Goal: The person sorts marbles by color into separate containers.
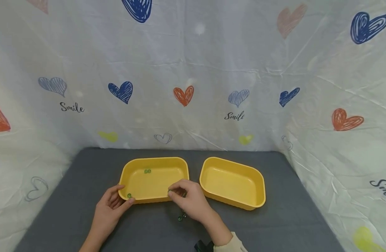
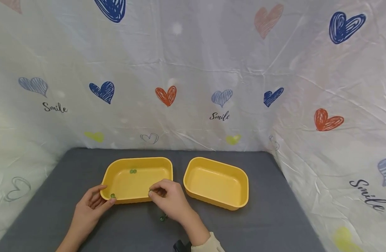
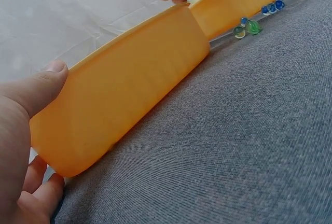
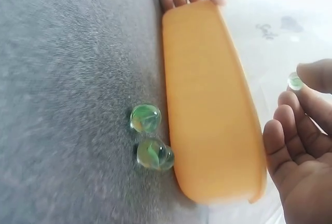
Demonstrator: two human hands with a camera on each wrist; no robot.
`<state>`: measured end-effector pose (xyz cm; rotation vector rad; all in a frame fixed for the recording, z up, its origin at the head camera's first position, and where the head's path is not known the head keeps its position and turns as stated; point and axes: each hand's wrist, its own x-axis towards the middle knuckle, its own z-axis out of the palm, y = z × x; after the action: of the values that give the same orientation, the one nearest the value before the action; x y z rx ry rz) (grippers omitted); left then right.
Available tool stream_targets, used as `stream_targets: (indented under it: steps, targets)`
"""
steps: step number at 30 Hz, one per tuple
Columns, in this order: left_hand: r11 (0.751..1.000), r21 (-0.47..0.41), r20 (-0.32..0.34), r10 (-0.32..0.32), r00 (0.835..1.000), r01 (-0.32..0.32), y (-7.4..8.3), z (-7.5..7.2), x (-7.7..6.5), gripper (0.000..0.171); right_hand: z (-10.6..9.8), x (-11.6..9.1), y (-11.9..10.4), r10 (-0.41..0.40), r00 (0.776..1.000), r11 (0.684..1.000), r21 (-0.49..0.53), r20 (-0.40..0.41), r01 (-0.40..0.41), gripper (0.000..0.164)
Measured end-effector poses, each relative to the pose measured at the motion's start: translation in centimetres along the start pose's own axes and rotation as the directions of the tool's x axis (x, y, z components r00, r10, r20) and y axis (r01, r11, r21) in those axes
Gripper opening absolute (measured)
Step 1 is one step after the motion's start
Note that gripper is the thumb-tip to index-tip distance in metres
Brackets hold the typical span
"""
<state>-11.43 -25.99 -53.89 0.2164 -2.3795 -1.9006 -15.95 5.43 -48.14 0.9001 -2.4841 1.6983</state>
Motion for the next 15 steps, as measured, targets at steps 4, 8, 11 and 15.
stream_targets:
  steps: [4, 8, 11, 15]
  targets:
    - [1.0, -0.017, 0.002, 0.003, 1.0, -0.002, -0.1, 0.0, 0.1, 0.076, 0.5, 0.9, 0.4, 0.031, 0.999, 0.999, 0.02, -0.027, -0.031, 0.016]
    - [1.0, -0.019, -0.001, 0.007, 1.0, -0.007, -0.3, 0.1, 0.1, 0.077, 0.9, 1.7, 0.9, 0.05, 0.997, 0.999, 0.014, -0.066, -0.049, 0.015]
    - [1.0, -0.017, -0.002, 0.008, 1.0, -0.008, -0.3, 0.1, 0.2, 0.077, 1.0, 1.9, 1.1, 0.064, 0.994, 0.998, -0.009, -0.09, -0.065, 0.015]
    - [1.0, -0.012, -0.002, 0.011, 1.0, -0.011, -0.2, 0.0, 0.1, 0.075, 1.1, 2.0, 1.1, 0.077, 0.991, 0.997, -0.023, -0.11, -0.08, 0.017]
